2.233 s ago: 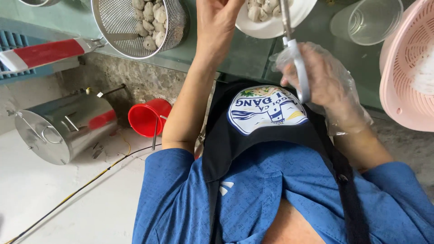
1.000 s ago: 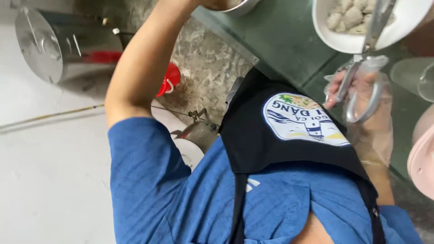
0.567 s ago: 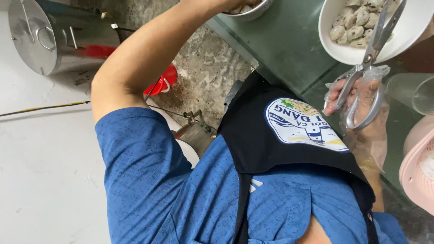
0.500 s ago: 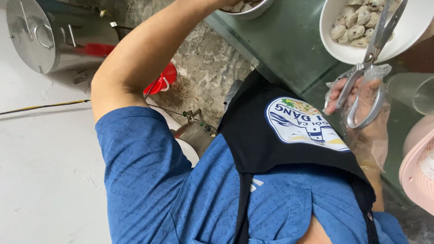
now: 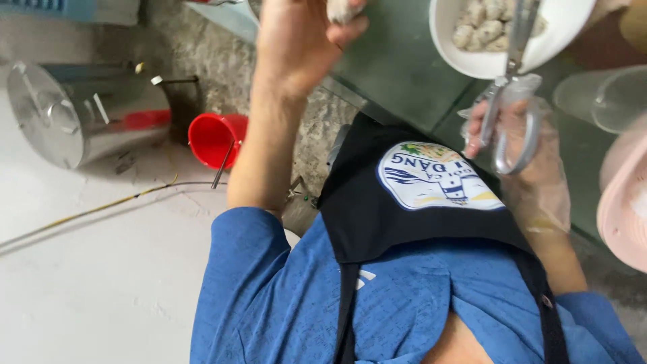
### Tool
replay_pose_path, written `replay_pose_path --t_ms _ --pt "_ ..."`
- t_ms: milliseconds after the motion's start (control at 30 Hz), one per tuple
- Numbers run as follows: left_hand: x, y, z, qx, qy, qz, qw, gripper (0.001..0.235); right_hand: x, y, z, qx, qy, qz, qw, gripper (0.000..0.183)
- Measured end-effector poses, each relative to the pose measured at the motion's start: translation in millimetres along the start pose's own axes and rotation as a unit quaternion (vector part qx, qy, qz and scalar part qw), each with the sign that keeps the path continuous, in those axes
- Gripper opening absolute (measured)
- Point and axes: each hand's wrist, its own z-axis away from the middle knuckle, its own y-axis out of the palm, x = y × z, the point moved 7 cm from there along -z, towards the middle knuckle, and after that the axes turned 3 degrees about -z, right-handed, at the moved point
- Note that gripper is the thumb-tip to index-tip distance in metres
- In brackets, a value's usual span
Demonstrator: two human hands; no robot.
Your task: Cutting small white food balls into a bowl using scissors.
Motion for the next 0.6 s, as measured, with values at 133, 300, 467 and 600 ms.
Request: replay_pose_path --t_ms 133,300,467,600 --pt "63.6 43.6 -24.8 0.045 -0.069 0.052 0.995 0.027 -1.9 -12.5 -3.5 0.023 -0.029 0.082 0.996 0.049" --pt "147.2 22.7 -46.3 -0.021 -0.065 -0.052 0.996 0.025 -12.5 -19.2 -11.2 0.057 -0.123 0.316 0.939 0.045" --pt "170.0 21.4 -48.6 -0.054 -0.038 -0.068 0.996 0.02 -57.5 -38.7 -23.0 0.068 -0.134 0.347 0.926 0.044" --pt "161.2 31.3 -47.6 -0.061 0.027 -0.129 0.989 0.021 -37.0 -22.8 -21.3 0.059 -0.18 0.437 0.879 0.039"
